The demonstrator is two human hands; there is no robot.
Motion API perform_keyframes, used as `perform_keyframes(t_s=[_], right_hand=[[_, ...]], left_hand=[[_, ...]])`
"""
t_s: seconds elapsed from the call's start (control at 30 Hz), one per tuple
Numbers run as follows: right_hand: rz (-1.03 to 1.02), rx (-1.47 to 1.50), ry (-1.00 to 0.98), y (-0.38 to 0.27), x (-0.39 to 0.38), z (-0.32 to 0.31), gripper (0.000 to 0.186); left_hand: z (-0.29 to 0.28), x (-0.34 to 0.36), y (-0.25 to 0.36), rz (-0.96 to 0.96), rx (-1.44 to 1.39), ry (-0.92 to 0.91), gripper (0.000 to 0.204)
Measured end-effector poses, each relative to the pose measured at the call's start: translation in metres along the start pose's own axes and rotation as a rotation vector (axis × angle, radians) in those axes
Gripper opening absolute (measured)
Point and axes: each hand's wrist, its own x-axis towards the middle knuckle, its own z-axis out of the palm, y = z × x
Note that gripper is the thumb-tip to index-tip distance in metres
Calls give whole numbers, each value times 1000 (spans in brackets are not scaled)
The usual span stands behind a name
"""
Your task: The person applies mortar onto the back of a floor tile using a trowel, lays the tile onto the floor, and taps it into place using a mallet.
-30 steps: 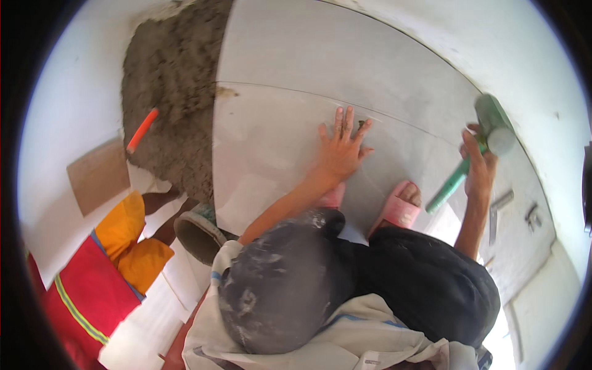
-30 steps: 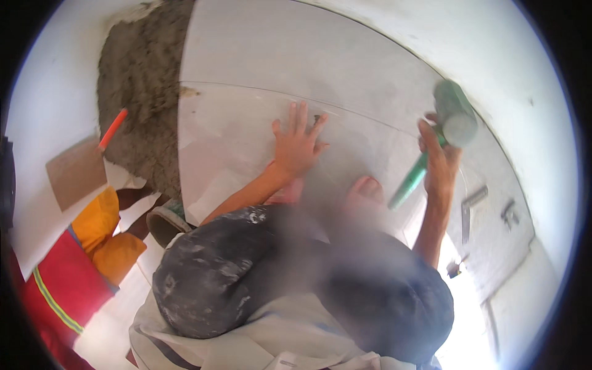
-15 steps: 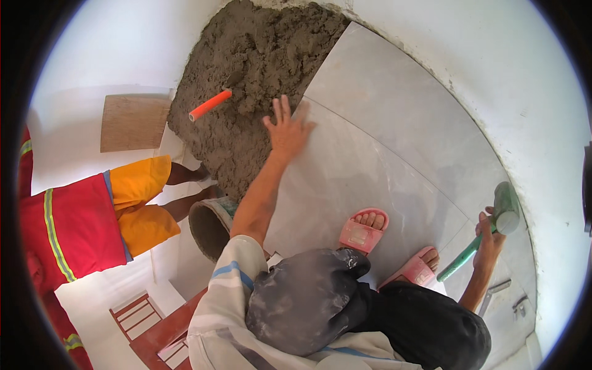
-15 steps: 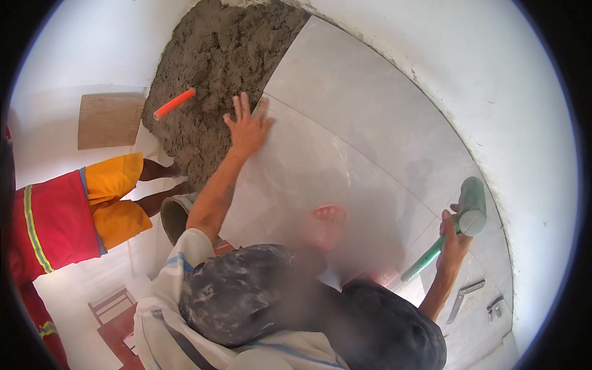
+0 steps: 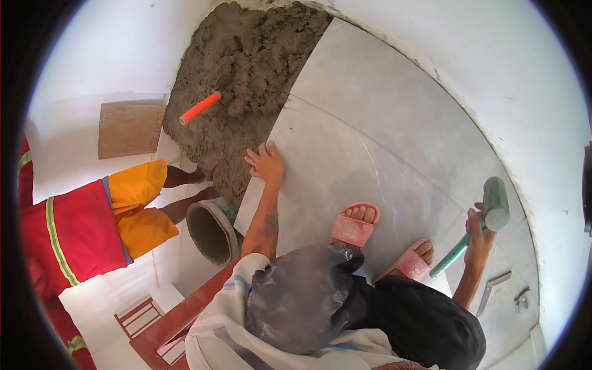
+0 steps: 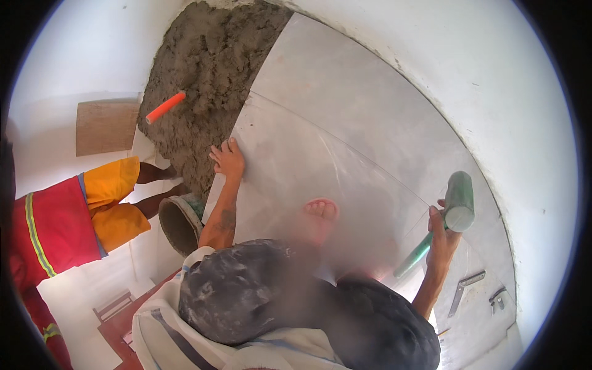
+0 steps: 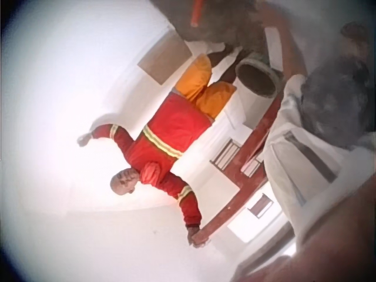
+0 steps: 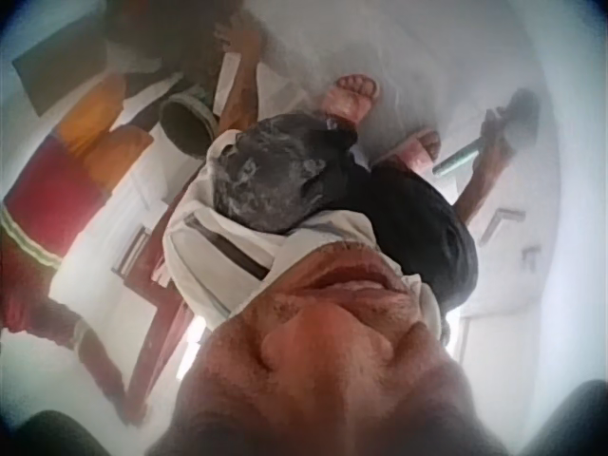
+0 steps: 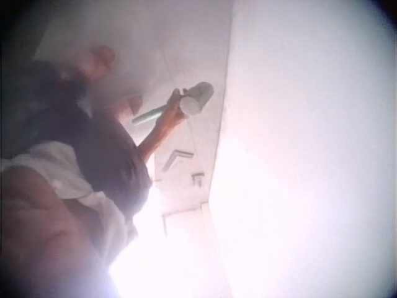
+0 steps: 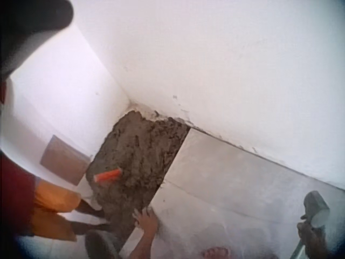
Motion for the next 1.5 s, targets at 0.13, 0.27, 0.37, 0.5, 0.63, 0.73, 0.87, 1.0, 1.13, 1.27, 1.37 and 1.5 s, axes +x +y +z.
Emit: perform_keyframes(t_s=[0.13,0.27,0.37,0.5,0.63,0.73,0.87,1.0,1.13,1.27,1.37,1.5], right_hand=[[0,59,-4,7,0,-5,38],[34,112,-57,10,-3,-2,35],[78,100,-133,12,-5,6,35],[121,85,-216,19,-9,8,32],[116,149,-362,4,-19,28,33],[40,124,-421,-6,-22,25,39],[-113,219,-317,-9,-7,43,43],[-120,386,-464,-36,16,86,62],[-442,46,-498,11,40,84,75],[-630,-865,-287,68,66,64,76],[-705,-1020,-230,86,99,58,75],[-736,-1149,-117,102,127,41,75]], left_hand=[[5,-24,10,-101,-25,-47,61],[5,-51,-14,-51,-8,43,58],[18,-86,-21,111,-1,-2,58],[31,-156,38,619,-36,-178,54],[24,-162,75,1111,-195,-493,50],[-14,-218,131,922,-373,-820,43],[-36,-269,163,537,-736,-1468,39],[-22,-250,155,640,-627,-1386,46],[-22,-221,160,807,-490,-676,25],[-38,-188,146,730,-279,-577,30],[-49,-174,140,779,-331,-435,31],[-101,-155,160,868,-426,-77,29]])
